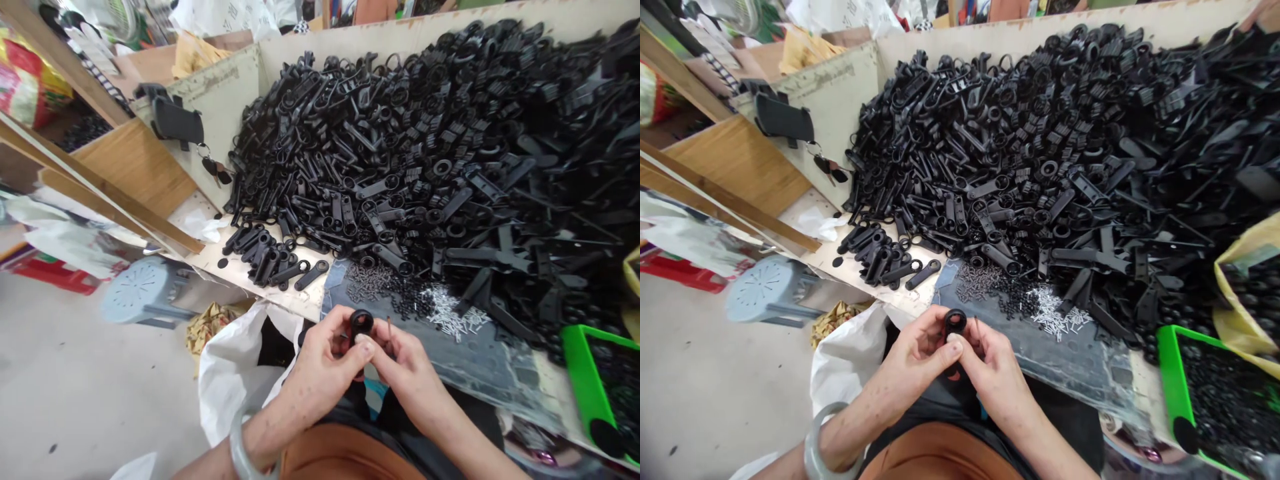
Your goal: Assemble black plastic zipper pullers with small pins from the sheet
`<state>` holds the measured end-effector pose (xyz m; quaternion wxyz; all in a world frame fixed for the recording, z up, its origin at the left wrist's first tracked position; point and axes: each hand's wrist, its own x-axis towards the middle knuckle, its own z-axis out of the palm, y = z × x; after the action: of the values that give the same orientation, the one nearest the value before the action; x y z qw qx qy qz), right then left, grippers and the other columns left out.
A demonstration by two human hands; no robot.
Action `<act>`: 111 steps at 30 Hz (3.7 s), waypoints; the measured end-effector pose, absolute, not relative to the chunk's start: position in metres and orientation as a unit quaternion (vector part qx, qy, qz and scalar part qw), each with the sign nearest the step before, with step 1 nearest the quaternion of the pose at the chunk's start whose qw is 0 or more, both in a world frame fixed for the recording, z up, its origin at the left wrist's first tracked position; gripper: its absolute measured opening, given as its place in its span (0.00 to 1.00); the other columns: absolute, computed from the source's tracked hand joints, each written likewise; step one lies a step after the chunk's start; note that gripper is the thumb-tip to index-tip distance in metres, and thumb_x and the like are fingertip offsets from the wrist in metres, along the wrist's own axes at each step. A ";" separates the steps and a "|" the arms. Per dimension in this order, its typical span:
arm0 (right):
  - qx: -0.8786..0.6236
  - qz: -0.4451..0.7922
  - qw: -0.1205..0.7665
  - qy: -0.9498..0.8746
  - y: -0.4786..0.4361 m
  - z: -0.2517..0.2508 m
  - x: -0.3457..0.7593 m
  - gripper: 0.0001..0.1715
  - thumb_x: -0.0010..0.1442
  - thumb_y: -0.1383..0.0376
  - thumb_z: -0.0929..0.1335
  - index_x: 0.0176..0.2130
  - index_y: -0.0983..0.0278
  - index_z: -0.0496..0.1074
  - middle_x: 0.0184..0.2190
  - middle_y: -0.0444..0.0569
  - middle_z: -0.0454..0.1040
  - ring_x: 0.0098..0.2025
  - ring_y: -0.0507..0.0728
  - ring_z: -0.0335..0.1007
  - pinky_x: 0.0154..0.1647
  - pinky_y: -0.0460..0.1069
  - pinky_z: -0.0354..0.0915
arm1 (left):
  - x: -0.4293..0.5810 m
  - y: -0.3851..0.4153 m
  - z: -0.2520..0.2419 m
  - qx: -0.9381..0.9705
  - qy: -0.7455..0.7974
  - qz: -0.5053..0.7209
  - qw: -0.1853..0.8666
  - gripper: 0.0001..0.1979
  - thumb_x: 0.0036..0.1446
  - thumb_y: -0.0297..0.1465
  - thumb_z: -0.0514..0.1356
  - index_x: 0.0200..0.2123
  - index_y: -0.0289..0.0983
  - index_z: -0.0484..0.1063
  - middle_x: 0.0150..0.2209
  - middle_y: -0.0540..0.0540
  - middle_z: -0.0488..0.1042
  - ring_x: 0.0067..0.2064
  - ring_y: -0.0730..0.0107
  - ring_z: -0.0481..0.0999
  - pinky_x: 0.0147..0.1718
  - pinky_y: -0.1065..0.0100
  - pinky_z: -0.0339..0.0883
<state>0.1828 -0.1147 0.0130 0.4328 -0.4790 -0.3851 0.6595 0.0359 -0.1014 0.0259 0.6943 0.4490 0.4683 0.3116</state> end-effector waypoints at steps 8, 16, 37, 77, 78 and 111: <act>-0.503 0.632 0.463 -0.366 -0.112 -0.001 0.187 0.23 0.58 0.46 0.74 0.35 0.63 0.76 0.21 0.40 0.65 0.22 0.50 0.58 0.25 0.45 0.64 | 0.038 -0.086 0.020 0.461 0.432 0.326 0.703 0.20 0.58 0.36 0.68 0.53 0.41 0.74 0.47 0.45 0.78 0.46 0.65 0.77 0.44 0.68 0.73; -0.462 0.645 0.439 -0.422 -0.116 0.007 0.197 0.17 0.61 0.53 0.74 0.43 0.62 0.79 0.34 0.48 0.79 0.34 0.55 0.73 0.42 0.50 0.71 | 0.028 -0.087 0.025 0.493 0.413 0.269 0.717 0.26 0.60 0.33 0.66 0.61 0.42 0.71 0.52 0.42 0.77 0.50 0.60 0.78 0.51 0.62 0.72; -0.473 0.639 0.392 -0.464 -0.114 -0.004 0.192 0.13 0.62 0.57 0.70 0.41 0.63 0.74 0.35 0.48 0.76 0.37 0.56 0.71 0.39 0.50 0.69 | 0.031 -0.094 0.026 0.417 0.442 0.299 0.736 0.18 0.56 0.30 0.69 0.51 0.40 0.78 0.48 0.45 0.81 0.50 0.63 0.78 0.52 0.66 0.69; -0.482 0.639 0.454 -0.392 -0.123 -0.013 0.192 0.20 0.64 0.50 0.71 0.44 0.63 0.73 0.37 0.50 0.77 0.39 0.57 0.73 0.37 0.48 0.71 | 0.051 -0.101 0.014 0.453 0.455 0.309 0.702 0.15 0.62 0.30 0.63 0.52 0.41 0.74 0.44 0.46 0.77 0.42 0.68 0.76 0.38 0.72 0.71; -0.479 0.644 0.453 -0.388 -0.121 -0.011 0.191 0.19 0.64 0.50 0.71 0.44 0.63 0.73 0.36 0.50 0.77 0.38 0.57 0.73 0.36 0.48 0.72 | 0.051 -0.101 0.015 0.448 0.461 0.312 0.700 0.15 0.62 0.31 0.63 0.52 0.41 0.73 0.44 0.46 0.77 0.42 0.67 0.76 0.36 0.73 0.71; -0.586 0.490 0.460 -0.452 -0.111 -0.012 0.207 0.24 0.61 0.49 0.74 0.51 0.59 0.77 0.36 0.45 0.70 0.24 0.49 0.61 0.24 0.46 0.65 | 0.049 -0.099 0.010 0.292 0.418 0.353 0.785 0.29 0.52 0.35 0.74 0.57 0.38 0.73 0.53 0.37 0.79 0.51 0.55 0.80 0.43 0.63 0.76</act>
<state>0.2071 -0.1114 -0.0123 0.4601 -0.5862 -0.4524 0.4899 0.0495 -0.0992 0.0102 0.7848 0.2916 0.4176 0.3531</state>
